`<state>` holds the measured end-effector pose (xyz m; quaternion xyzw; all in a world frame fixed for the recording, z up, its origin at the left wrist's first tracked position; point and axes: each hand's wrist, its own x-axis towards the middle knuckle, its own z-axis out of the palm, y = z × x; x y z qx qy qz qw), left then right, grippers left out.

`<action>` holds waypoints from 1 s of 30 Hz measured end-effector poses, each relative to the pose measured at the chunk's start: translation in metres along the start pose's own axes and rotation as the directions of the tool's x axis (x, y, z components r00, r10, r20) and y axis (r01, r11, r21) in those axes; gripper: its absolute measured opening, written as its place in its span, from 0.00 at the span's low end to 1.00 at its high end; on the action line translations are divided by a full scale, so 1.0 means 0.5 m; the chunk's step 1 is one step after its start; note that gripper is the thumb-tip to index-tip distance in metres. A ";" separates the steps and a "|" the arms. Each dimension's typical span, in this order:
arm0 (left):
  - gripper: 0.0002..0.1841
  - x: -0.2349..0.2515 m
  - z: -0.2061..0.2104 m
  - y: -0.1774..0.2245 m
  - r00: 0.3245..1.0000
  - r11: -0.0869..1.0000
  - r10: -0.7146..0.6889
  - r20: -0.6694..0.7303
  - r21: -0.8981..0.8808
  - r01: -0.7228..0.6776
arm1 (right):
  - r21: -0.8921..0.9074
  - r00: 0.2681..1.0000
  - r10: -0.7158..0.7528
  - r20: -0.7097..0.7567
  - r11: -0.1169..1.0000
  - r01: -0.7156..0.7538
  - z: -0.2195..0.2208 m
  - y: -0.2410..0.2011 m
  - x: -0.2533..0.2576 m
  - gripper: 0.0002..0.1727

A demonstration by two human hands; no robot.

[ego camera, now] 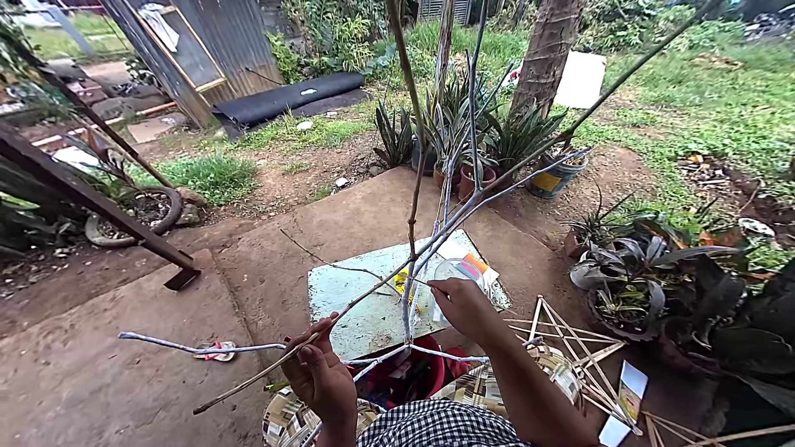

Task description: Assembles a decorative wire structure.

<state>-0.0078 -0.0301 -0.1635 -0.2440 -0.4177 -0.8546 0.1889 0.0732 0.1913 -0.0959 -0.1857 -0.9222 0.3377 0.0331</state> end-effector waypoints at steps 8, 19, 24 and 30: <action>0.08 0.004 0.002 -0.003 1.000 1.000 -0.003 -0.016 -0.016 0.003 | -0.037 0.989 -0.044 -0.140 0.999 0.039 -0.067 0.037 -0.061 0.19; 0.09 0.005 0.006 0.000 1.000 1.000 -0.018 -0.026 -0.016 0.017 | 0.031 0.924 -0.168 -0.344 0.981 0.190 0.111 0.070 -0.011 0.26; 0.09 0.006 0.007 -0.001 1.000 1.000 -0.014 -0.028 -0.015 0.014 | 0.100 0.913 -0.234 -0.335 0.954 0.282 0.124 0.050 -0.032 0.24; 0.09 0.004 0.007 -0.002 0.999 1.000 -0.014 -0.029 -0.012 0.014 | 0.111 0.891 -0.202 -0.407 0.957 0.268 0.134 0.087 0.003 0.26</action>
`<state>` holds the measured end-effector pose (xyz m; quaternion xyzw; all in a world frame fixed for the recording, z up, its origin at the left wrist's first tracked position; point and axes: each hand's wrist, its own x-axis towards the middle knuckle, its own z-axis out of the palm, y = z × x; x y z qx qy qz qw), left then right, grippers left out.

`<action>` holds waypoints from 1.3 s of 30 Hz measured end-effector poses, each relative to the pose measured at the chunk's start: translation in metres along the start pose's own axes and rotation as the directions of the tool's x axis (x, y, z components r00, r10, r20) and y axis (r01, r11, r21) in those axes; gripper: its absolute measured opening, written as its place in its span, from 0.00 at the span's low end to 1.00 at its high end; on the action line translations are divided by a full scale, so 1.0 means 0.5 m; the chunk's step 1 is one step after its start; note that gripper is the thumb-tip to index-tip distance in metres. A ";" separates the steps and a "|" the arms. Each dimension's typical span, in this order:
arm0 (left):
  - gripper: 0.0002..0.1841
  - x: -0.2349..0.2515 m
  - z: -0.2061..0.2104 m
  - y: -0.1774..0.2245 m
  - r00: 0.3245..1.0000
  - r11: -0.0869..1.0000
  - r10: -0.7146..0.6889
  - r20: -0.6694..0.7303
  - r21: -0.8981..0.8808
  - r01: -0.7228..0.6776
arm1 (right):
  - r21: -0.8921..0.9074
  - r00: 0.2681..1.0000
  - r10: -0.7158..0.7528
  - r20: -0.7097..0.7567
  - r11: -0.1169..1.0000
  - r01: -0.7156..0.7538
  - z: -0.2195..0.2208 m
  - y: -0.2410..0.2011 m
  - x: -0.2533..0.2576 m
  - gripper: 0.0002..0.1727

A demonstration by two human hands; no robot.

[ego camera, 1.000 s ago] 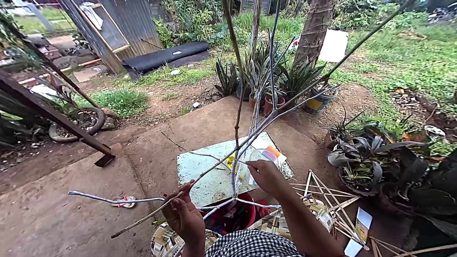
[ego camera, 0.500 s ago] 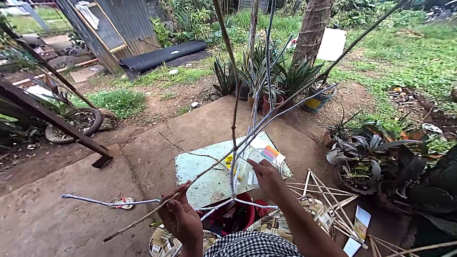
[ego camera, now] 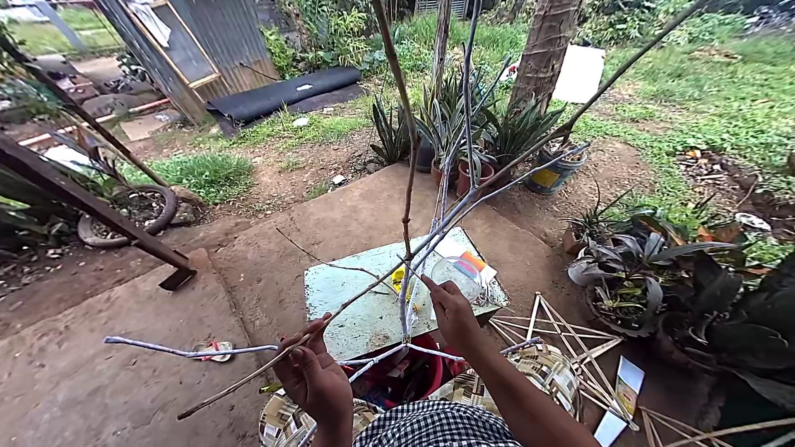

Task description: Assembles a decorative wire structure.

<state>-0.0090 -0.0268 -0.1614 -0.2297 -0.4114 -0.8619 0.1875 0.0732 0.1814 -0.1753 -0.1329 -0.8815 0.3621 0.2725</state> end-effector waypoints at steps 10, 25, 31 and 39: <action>0.08 0.003 -0.002 0.002 1.000 1.000 -0.008 0.015 -0.027 0.009 | 0.352 0.984 0.141 -0.105 0.931 -0.096 0.113 0.015 -0.020 0.22; 0.09 -0.007 -0.001 0.004 0.999 0.999 0.004 0.043 0.031 -0.005 | 0.539 0.990 0.140 0.004 0.834 -0.120 0.177 -0.016 -0.024 0.21; 0.09 -0.010 -0.008 0.004 0.998 0.996 0.010 0.067 0.092 -0.016 | 0.025 0.996 -0.045 -0.077 0.999 0.047 0.009 -0.019 0.028 0.21; 0.09 -0.015 0.000 0.010 0.997 0.986 0.016 0.070 0.165 -0.027 | -0.709 0.968 -0.164 0.192 0.659 0.252 -0.149 -0.163 0.129 0.16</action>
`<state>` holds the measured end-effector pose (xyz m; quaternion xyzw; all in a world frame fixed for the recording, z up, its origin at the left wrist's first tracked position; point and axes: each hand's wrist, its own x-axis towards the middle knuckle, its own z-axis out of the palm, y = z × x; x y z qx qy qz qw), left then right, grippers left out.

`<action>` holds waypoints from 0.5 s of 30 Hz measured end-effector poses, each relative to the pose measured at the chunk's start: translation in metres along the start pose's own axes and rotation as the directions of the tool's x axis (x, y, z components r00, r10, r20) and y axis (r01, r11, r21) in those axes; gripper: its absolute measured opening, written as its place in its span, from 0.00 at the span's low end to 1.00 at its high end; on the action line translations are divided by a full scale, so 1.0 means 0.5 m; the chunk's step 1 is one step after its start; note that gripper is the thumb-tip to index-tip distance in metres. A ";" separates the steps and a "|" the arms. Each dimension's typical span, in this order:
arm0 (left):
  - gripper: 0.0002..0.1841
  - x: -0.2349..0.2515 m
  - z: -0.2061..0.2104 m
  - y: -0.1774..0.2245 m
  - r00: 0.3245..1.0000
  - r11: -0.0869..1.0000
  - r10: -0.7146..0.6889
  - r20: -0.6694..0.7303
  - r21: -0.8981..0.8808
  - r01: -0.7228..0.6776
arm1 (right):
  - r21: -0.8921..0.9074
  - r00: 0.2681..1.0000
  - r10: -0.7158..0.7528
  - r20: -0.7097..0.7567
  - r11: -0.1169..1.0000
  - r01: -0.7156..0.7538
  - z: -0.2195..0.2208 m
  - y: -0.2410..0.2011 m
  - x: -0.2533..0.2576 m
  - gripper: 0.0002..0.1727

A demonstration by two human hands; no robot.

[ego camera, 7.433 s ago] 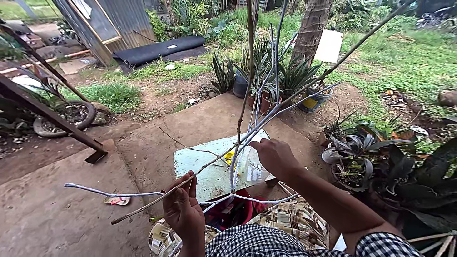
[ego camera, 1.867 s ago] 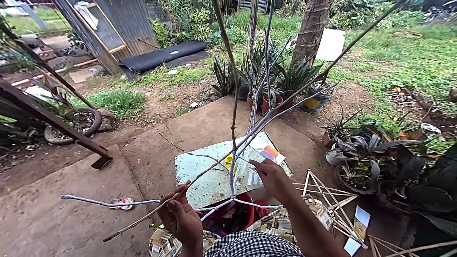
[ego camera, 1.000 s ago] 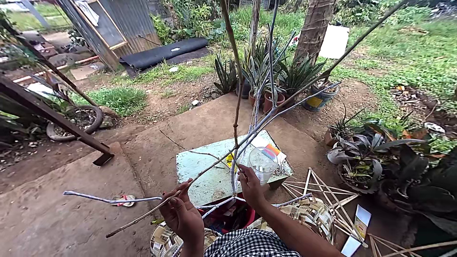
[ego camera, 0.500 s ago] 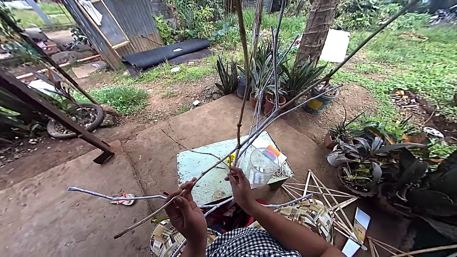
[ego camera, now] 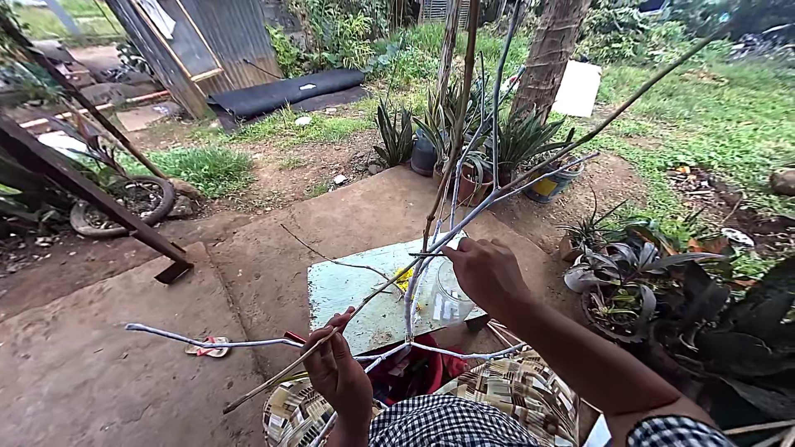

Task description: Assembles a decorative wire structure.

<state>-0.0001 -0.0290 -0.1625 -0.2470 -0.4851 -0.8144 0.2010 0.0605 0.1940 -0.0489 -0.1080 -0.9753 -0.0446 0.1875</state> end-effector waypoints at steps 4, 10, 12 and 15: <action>0.10 -0.007 0.007 0.007 1.000 0.999 0.012 -0.009 0.036 -0.011 | -0.190 0.993 -0.106 0.053 0.975 0.114 -0.025 -0.043 0.016 0.10; 0.10 -0.015 0.019 0.014 0.998 0.998 -0.037 -0.048 0.039 0.038 | -0.315 0.977 -0.206 0.060 0.925 0.214 -0.024 -0.072 0.016 0.08; 0.09 -0.014 0.022 0.016 0.994 0.997 -0.071 -0.077 0.033 0.074 | -0.271 0.968 -0.245 0.045 0.930 0.248 -0.035 -0.076 0.009 0.08; 0.10 -0.013 0.020 0.014 0.993 0.996 -0.088 -0.072 0.010 0.089 | -0.136 0.965 -0.263 0.003 0.956 0.261 -0.060 -0.064 0.003 0.10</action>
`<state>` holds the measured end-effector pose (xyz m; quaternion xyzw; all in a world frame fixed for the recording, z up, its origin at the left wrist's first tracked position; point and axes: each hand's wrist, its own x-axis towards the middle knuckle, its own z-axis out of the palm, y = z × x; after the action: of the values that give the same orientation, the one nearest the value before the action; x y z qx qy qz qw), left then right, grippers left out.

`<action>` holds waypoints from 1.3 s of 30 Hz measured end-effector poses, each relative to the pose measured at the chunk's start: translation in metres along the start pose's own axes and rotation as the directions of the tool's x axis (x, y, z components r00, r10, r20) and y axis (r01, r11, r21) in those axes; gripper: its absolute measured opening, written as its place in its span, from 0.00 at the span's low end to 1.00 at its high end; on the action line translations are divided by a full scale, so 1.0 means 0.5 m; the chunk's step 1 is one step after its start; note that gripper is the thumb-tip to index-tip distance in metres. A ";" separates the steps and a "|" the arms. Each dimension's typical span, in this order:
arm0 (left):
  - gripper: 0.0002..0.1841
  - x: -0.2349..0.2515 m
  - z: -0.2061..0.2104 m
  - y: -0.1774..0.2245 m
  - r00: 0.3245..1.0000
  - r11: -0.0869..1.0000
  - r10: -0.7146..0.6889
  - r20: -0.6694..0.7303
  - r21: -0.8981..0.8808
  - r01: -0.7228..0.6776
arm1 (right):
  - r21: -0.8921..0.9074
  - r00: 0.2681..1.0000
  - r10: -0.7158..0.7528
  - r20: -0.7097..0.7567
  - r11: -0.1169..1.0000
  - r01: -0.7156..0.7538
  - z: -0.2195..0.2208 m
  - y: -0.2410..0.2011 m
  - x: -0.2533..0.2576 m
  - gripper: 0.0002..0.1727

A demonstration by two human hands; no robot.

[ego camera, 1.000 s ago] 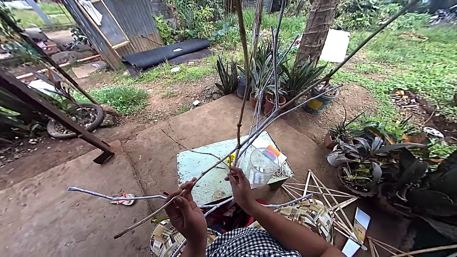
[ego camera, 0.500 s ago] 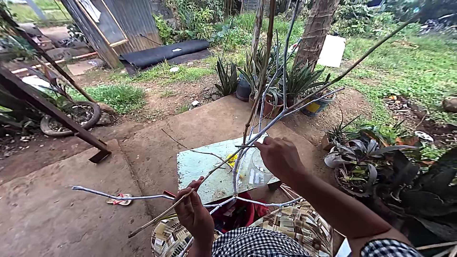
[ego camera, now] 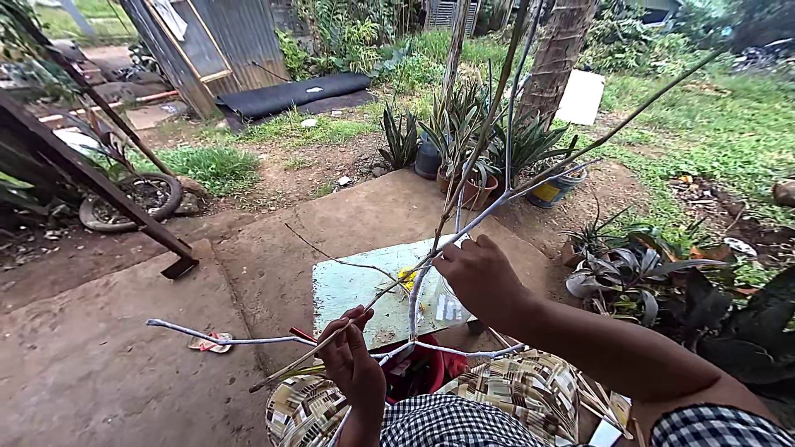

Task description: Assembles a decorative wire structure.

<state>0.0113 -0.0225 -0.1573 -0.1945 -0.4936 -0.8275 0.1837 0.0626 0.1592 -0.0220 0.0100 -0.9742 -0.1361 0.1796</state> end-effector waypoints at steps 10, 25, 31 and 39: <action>0.10 0.000 -0.006 -0.004 0.998 0.998 0.051 0.041 0.039 -0.053 | 0.040 0.975 0.212 0.066 0.976 -0.215 0.088 0.040 -0.037 0.17; 0.10 0.024 -0.004 -0.003 1.000 0.999 -0.025 -0.005 -0.025 0.025 | 0.519 0.870 0.455 0.189 0.706 -0.482 0.176 -0.005 -0.100 0.22; 0.12 0.043 0.002 0.005 1.000 1.000 -0.022 -0.017 -0.008 0.021 | 0.791 0.874 0.384 0.300 0.412 -0.452 0.253 -0.063 -0.121 0.23; 0.11 0.111 -0.029 0.009 0.994 0.999 -0.013 -0.105 0.051 0.019 | 0.928 0.912 0.275 0.305 0.131 -0.349 0.128 0.164 -0.272 0.17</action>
<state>-0.0363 -0.0434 -0.1322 -0.1419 -0.5061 -0.8249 0.2078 0.1694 0.2641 -0.1048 -0.0864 -0.8245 0.5444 0.1278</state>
